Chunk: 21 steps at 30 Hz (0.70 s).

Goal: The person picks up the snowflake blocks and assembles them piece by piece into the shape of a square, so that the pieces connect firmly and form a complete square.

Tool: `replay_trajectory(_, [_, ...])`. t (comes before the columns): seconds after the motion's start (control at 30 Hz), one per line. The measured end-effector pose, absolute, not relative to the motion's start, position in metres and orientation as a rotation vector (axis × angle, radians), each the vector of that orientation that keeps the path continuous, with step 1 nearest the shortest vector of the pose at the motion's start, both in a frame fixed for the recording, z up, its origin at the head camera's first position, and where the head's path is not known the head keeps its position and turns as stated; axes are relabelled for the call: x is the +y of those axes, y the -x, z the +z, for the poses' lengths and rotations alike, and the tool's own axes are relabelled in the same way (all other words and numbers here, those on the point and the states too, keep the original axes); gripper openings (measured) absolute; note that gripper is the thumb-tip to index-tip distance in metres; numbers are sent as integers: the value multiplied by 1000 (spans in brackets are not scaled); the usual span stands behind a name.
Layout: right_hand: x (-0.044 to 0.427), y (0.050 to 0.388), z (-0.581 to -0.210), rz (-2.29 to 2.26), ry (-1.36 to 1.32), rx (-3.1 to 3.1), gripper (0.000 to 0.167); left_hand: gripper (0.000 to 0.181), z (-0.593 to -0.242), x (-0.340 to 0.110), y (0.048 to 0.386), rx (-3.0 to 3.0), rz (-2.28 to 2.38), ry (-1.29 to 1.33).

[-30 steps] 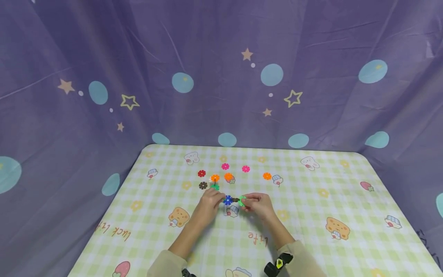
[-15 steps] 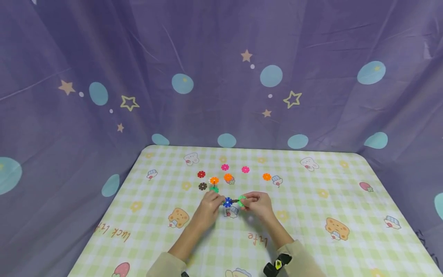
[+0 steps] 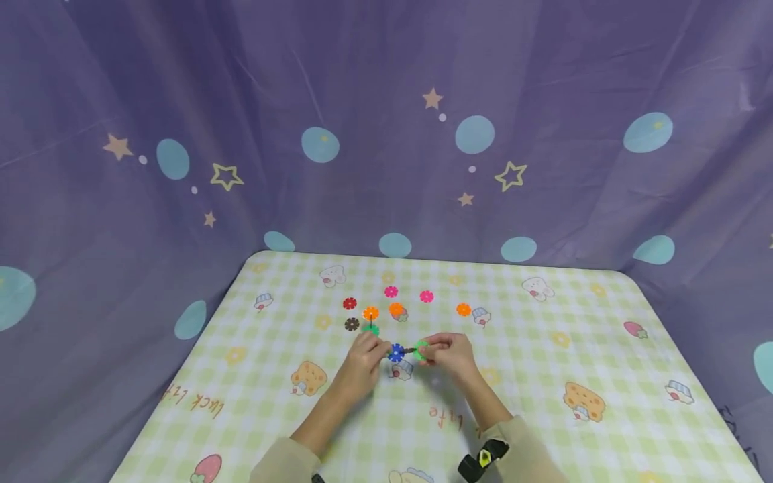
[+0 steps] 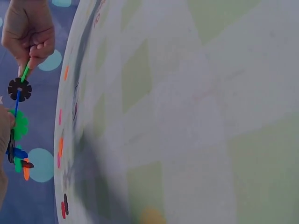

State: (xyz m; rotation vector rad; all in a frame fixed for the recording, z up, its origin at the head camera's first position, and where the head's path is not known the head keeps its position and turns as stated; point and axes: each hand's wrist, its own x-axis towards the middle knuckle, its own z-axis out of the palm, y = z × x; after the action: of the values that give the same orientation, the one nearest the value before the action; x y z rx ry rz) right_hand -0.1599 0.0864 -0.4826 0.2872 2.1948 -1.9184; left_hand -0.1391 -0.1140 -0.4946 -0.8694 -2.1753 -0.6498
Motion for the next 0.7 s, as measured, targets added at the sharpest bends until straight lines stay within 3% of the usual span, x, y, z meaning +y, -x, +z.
replay_trajectory(0.37, [93,156,-480,-1901,-261,2174,12,35,-496,-111,132,-2144,-644,927])
replay_trajectory(0.7, [104,161,-474,-1999,-221,2092,23,18,-479,-111,140,-2108,-699,951])
